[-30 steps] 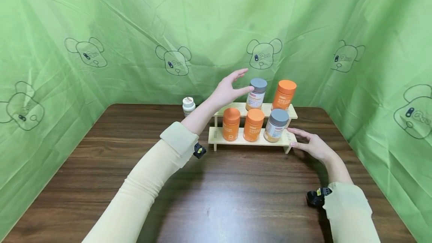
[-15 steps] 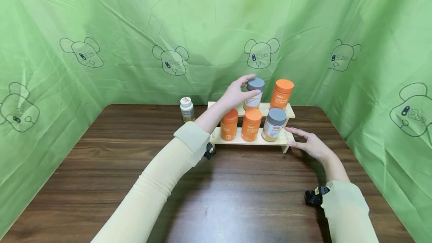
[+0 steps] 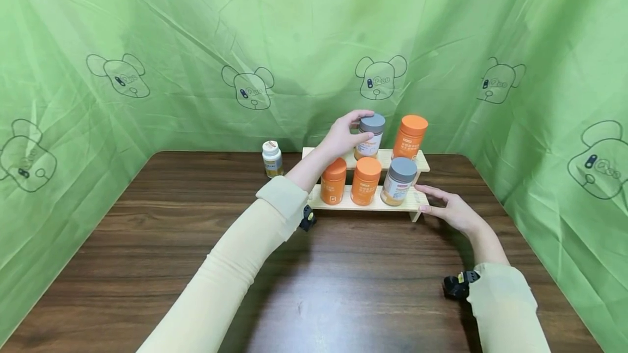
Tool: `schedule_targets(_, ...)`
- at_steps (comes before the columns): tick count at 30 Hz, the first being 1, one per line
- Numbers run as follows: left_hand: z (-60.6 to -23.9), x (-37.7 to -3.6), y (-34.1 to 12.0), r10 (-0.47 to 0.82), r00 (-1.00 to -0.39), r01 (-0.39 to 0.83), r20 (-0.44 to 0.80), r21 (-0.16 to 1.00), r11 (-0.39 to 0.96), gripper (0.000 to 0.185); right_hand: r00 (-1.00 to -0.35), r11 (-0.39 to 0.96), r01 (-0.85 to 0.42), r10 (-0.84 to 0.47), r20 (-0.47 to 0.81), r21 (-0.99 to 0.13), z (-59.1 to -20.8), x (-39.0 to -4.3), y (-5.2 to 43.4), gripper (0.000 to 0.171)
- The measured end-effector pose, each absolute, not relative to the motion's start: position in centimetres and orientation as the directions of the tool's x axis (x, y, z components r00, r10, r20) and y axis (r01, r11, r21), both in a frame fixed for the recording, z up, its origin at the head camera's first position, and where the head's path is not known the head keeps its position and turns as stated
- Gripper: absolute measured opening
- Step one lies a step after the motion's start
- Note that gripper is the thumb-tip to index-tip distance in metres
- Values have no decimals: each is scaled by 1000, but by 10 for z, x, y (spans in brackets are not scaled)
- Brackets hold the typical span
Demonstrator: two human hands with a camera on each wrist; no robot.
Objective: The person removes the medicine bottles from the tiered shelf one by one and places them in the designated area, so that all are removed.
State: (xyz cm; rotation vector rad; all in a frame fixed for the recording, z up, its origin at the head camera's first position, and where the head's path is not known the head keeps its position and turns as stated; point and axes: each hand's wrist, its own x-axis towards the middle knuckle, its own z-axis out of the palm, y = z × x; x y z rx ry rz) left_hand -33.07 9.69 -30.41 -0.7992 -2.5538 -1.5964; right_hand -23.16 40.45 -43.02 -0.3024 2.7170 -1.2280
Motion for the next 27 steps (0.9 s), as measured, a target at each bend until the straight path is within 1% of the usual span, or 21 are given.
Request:
schedule_targets(9, -303, -332, 99, 368, -883, 417, 291, 848, 327, 50, -970, 650, -124, -239, -47, -750, -429, -233, 406, 61)
schedule_targets(27, -299, -324, 83, 357, -874, 448, 331, 833, 324, 48, -967, 658, -125, -248, -56, -742, -433, -234, 407, 61)
